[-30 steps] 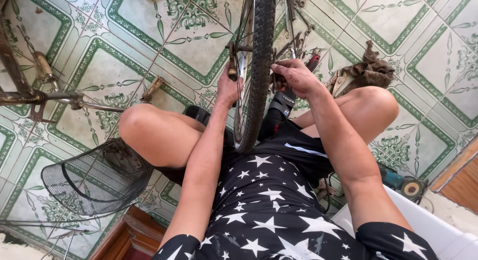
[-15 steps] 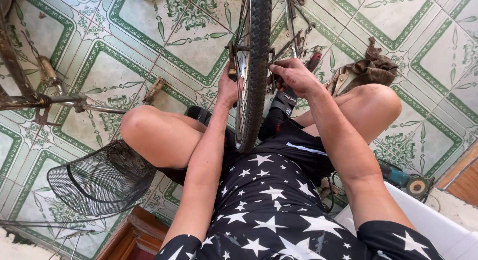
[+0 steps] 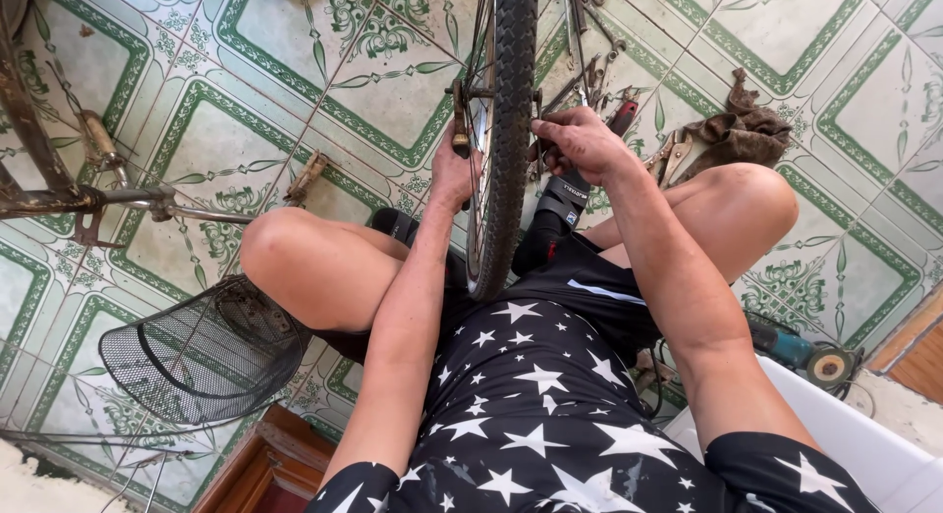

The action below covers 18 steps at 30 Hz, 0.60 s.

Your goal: The person works on a bicycle wheel by hand and using a small tool, turning the wheel and manipulating spokes and the rim while seated on the floor.

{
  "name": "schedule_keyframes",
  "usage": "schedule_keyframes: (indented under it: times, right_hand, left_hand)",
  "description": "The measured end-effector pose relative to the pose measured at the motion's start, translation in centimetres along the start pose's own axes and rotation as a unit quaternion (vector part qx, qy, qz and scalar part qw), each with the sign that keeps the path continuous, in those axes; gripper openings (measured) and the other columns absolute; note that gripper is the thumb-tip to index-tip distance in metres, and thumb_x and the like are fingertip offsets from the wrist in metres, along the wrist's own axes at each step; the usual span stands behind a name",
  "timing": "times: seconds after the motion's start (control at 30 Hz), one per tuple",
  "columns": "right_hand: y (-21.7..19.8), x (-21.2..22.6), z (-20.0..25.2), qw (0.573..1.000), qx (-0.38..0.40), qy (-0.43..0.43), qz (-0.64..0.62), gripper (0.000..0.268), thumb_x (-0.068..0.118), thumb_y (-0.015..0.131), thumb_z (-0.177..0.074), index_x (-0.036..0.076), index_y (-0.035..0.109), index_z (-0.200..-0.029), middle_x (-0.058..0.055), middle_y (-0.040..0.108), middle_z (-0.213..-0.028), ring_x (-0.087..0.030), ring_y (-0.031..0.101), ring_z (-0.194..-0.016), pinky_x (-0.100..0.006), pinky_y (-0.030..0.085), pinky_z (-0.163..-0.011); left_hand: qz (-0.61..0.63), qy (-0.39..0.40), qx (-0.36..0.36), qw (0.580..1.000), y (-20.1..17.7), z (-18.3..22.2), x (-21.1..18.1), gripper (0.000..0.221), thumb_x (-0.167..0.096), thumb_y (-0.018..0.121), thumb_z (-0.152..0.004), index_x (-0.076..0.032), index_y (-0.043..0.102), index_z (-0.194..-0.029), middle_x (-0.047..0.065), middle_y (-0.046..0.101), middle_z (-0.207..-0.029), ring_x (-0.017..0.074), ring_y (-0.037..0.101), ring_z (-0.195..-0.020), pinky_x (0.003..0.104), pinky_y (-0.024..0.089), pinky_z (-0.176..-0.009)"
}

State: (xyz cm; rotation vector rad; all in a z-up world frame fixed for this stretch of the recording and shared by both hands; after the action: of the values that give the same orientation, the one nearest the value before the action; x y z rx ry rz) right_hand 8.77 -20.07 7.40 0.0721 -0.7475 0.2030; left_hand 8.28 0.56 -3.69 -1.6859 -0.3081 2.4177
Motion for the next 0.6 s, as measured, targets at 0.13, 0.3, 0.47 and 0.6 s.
schedule_keyframes:
  times: [0.13,0.3,0.47,0.6]
  right_hand:
    - [-0.1,-0.6,-0.6,1.0,-0.012,-0.012,0.025,0.038,0.025,0.063,-0.101,-0.005,0.066,-0.124,-0.008,0.073,-0.082,-0.008,0.058,-0.055,-0.025,0.049,-0.048]
    - [-0.6,-1.3,-3.1,0.963,-0.079,-0.156,0.203,0.033,0.023,0.063,-0.103,-0.002,0.069,-0.123,-0.011,0.073,-0.083,-0.016,0.065,-0.063,-0.033,0.053,-0.057]
    - [-1.5,-0.9,-4.4,0.909,-0.153,-0.244,0.302,0.026,0.021,0.061,-0.105,0.005,0.07,-0.124,-0.015,0.074,-0.088,-0.023,0.068,-0.066,-0.041,0.053,-0.062]
    - [-1.4,1.1,-4.1,0.834,-0.163,-0.369,0.377,0.023,0.019,0.063,-0.107,0.005,0.068,-0.125,-0.016,0.076,-0.103,-0.027,0.069,-0.081,-0.042,0.056,-0.073]
  left_hand:
    - [0.023,-0.032,0.015,0.999,0.1,0.2,-0.1,0.064,-0.007,0.067,-0.086,-0.006,0.049,-0.146,0.01,0.072,-0.106,0.0188,0.07,-0.085,0.033,0.057,-0.076]
    - [0.049,-0.063,0.034,0.996,0.3,0.4,0.0,0.054,-0.005,0.063,-0.086,-0.006,0.054,-0.139,0.01,0.069,-0.098,0.0181,0.067,-0.078,0.034,0.055,-0.071]
    - [0.031,-0.009,0.024,0.999,-0.1,0.4,-0.8,0.051,-0.003,0.061,-0.086,-0.006,0.056,-0.136,0.008,0.069,-0.101,0.0154,0.065,-0.084,0.031,0.053,-0.078]
    - [0.05,-0.049,0.033,0.997,0.4,0.0,0.9,0.051,-0.004,0.06,-0.086,-0.006,0.056,-0.137,0.008,0.068,-0.103,0.0167,0.064,-0.084,0.031,0.053,-0.077]
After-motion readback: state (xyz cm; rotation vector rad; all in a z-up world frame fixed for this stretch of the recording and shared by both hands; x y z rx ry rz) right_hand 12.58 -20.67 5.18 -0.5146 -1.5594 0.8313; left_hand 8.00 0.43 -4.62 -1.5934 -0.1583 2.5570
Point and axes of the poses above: each hand's wrist, its own z-axis away from the middle knuckle, its own y-axis out of the palm, x = y × z, the point moved 9 cm from there along -z, towards the middle knuckle
